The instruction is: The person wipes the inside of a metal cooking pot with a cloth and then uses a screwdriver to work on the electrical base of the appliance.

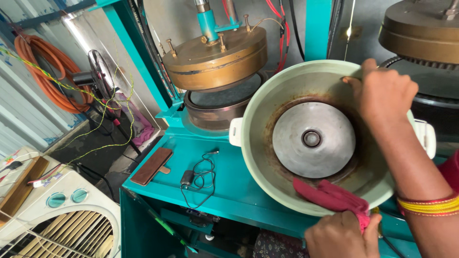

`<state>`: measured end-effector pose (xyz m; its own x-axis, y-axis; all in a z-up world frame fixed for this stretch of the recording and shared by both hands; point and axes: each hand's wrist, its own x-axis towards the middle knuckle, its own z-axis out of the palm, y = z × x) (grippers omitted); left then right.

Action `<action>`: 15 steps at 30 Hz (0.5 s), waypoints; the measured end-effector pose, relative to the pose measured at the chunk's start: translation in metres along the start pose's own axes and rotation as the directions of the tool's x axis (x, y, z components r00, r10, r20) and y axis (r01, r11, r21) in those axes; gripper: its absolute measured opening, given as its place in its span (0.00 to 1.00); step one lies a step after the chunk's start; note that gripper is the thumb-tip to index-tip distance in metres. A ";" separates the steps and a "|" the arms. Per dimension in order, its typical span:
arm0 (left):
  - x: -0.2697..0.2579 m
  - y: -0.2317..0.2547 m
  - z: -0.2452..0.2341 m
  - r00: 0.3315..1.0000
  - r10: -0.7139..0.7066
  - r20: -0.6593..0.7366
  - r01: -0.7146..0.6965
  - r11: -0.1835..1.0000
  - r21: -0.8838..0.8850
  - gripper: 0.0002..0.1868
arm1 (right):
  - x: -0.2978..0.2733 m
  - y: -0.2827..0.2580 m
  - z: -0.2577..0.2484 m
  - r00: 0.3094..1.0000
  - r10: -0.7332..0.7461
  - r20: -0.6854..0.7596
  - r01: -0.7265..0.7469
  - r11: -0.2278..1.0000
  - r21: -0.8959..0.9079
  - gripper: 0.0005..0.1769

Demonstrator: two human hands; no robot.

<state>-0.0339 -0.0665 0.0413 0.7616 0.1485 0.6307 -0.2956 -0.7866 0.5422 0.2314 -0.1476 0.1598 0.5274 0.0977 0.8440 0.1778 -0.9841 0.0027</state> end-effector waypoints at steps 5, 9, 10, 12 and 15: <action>0.037 -0.017 -0.058 0.999 -0.043 0.006 0.038 0.796 -0.604 0.20 | 0.007 -0.017 -0.024 0.999 -0.033 0.037 0.030 0.996 0.083 0.24; 0.073 -0.059 -0.070 0.968 -0.182 0.173 0.248 0.584 -0.773 0.31 | 0.006 -0.030 -0.056 0.999 -0.031 0.007 0.028 0.973 0.229 0.23; 0.077 -0.067 -0.069 0.977 -0.153 0.151 0.211 0.552 -0.806 0.33 | 0.001 -0.033 -0.065 0.992 -0.080 -0.100 0.107 0.945 0.310 0.21; 0.082 -0.076 -0.063 0.978 -0.160 0.136 0.201 0.527 -0.826 0.34 | -0.006 -0.044 -0.082 0.968 -0.118 -0.220 0.195 0.906 0.375 0.19; 0.080 -0.087 -0.052 0.989 -0.139 0.058 0.131 0.604 -0.786 0.35 | -0.039 -0.065 -0.097 0.966 -0.224 0.132 0.043 0.639 0.768 0.16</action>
<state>0.0228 0.0451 0.0739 0.8276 0.2210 0.5159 -0.5319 0.0154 0.8467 0.1183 -0.1020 0.1784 0.5790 0.3340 0.7438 0.7744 -0.5105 -0.3737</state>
